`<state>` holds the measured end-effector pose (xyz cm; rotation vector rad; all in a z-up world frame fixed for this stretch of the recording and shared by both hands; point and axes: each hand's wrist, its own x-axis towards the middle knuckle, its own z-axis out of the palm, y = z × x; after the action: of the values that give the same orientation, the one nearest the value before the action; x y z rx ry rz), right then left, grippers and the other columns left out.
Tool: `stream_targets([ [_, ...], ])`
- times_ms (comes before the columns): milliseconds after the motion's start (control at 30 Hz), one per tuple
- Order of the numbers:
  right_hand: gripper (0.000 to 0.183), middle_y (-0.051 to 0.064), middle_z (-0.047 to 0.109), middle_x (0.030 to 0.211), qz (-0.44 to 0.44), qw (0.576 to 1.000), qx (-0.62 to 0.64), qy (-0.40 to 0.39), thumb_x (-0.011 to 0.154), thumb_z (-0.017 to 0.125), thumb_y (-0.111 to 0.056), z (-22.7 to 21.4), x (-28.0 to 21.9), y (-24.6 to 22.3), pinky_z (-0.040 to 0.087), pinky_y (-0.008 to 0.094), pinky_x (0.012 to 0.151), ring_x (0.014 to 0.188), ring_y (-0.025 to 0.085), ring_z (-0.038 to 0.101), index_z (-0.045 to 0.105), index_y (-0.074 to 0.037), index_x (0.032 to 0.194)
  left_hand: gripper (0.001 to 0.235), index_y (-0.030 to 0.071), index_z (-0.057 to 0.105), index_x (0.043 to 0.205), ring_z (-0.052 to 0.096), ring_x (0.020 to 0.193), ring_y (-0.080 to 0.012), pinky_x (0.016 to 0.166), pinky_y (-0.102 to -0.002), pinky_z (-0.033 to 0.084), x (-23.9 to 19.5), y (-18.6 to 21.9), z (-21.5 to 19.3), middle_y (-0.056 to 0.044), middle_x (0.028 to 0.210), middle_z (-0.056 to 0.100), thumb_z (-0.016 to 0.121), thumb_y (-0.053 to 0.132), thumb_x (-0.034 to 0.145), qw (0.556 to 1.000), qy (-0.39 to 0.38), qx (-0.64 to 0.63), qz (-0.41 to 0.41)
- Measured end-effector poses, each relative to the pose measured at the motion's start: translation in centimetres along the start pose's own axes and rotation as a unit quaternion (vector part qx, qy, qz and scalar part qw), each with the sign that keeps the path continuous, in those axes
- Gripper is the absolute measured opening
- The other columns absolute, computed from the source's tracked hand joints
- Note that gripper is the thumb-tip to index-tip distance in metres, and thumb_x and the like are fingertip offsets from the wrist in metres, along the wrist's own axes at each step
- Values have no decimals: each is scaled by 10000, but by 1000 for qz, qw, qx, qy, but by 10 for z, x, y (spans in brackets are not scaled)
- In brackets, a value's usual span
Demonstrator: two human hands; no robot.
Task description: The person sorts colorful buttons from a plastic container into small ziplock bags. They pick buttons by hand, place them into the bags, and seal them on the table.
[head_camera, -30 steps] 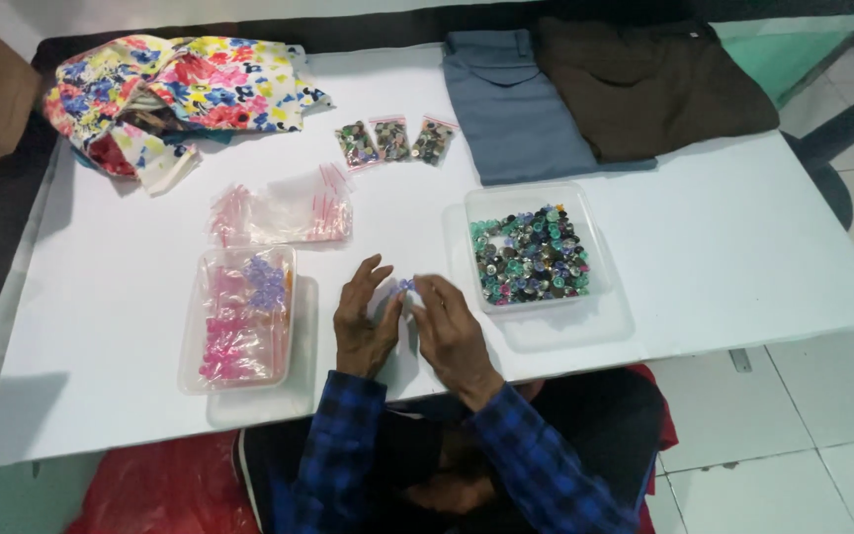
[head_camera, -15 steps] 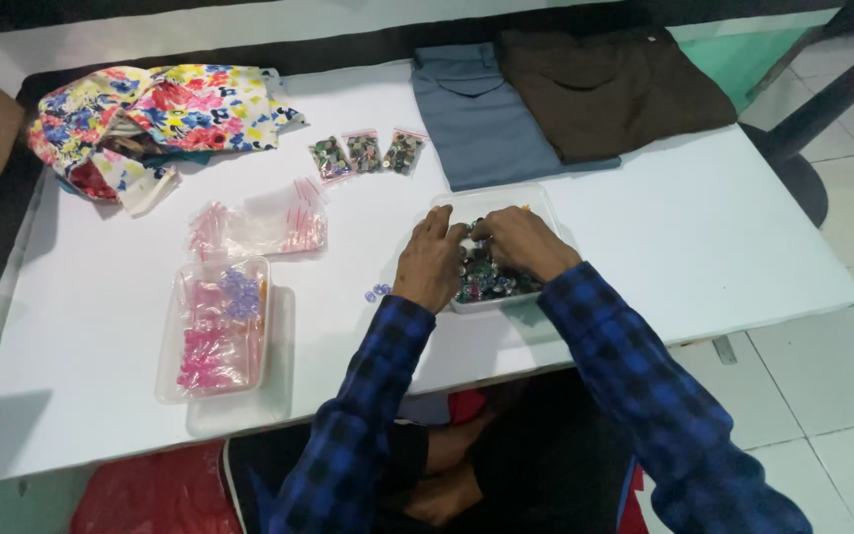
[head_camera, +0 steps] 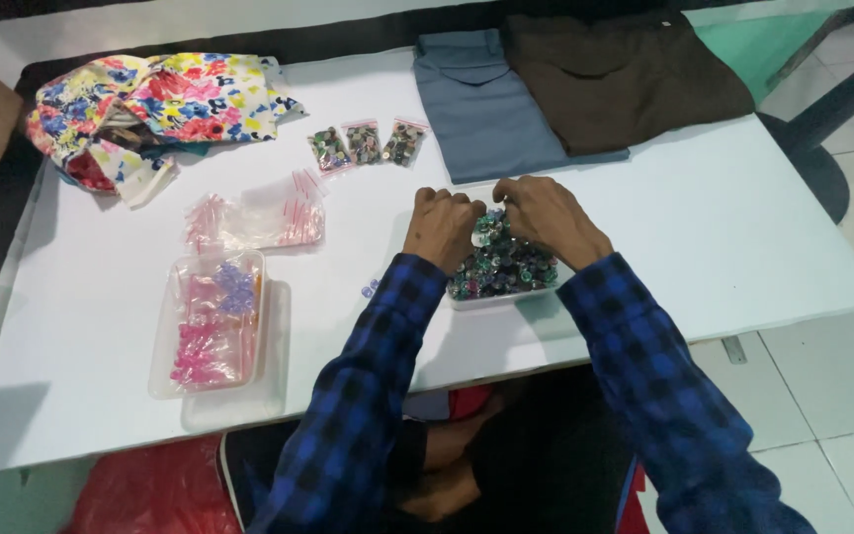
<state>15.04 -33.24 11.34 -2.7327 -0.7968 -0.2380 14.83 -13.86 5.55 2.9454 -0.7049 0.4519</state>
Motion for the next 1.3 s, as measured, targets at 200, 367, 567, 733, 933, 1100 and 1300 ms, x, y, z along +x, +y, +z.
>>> stream_targets([
  [200, 229, 67, 642, 887, 36, 990, -135, -29, 905, 541, -122, -18, -23, -7, 616, 420, 689, 833, 291, 721, 748, -175, 989, 163, 226, 766, 883, 727, 784, -232, 772, -415, 534, 27, 27, 20, -4, 841, 718, 695, 125, 777, 1000, -19, 1, 6],
  [367, 145, 59, 602, 832, 24, 987, -155, -20, 891, 571, -109, 4, -18, 9, 605, 431, 633, 789, 289, 712, 714, -125, 909, 113, 205, 741, 784, 710, 750, -244, 752, -417, 473, 28, 15, 57, -5, 772, 700, 684, 109, 786, 998, 10, 63, 21],
  [567, 127, 110, 605, 804, 2, 993, -115, -39, 886, 576, -76, 2, -6, -9, 603, 470, 633, 758, 336, 719, 698, -42, 886, 85, 186, 709, 723, 676, 710, -258, 753, -448, 456, 9, 7, 8, -36, 704, 674, 709, 112, 765, 989, 41, 129, 60],
  [733, 144, 144, 620, 795, 19, 994, -84, -62, 889, 559, -98, 30, 3, 0, 606, 502, 651, 777, 386, 736, 672, -11, 876, 123, 212, 667, 721, 669, 685, -228, 720, -392, 470, 10, -4, 18, -42, 700, 659, 721, 111, 767, 985, 53, 156, 41],
  [933, 185, 193, 685, 845, 56, 986, -38, -152, 829, 591, -123, 3, -6, -17, 603, 579, 704, 869, 463, 733, 672, 29, 897, 57, 98, 678, 789, 737, 715, -303, 632, -382, 567, 23, -6, 38, -71, 740, 675, 717, 138, 782, 999, -20, 27, -23],
  [1100, 262, 250, 740, 884, 87, 972, -15, -220, 846, 594, -161, -20, -10, -19, 597, 581, 731, 911, 478, 732, 755, 35, 915, 112, 177, 741, 812, 752, 732, -275, 621, -372, 603, 33, 7, 38, -45, 733, 691, 643, 127, 835, 999, -20, 20, -16],
  [1300, 248, 285, 751, 915, 82, 963, -30, -256, 854, 615, -128, -56, -16, -39, 604, 532, 750, 922, 466, 740, 765, 40, 958, 134, 235, 700, 708, 728, 681, -207, 592, -336, 568, 33, 16, 62, -3, 692, 677, 681, 149, 808, 988, 39, 143, 45],
])
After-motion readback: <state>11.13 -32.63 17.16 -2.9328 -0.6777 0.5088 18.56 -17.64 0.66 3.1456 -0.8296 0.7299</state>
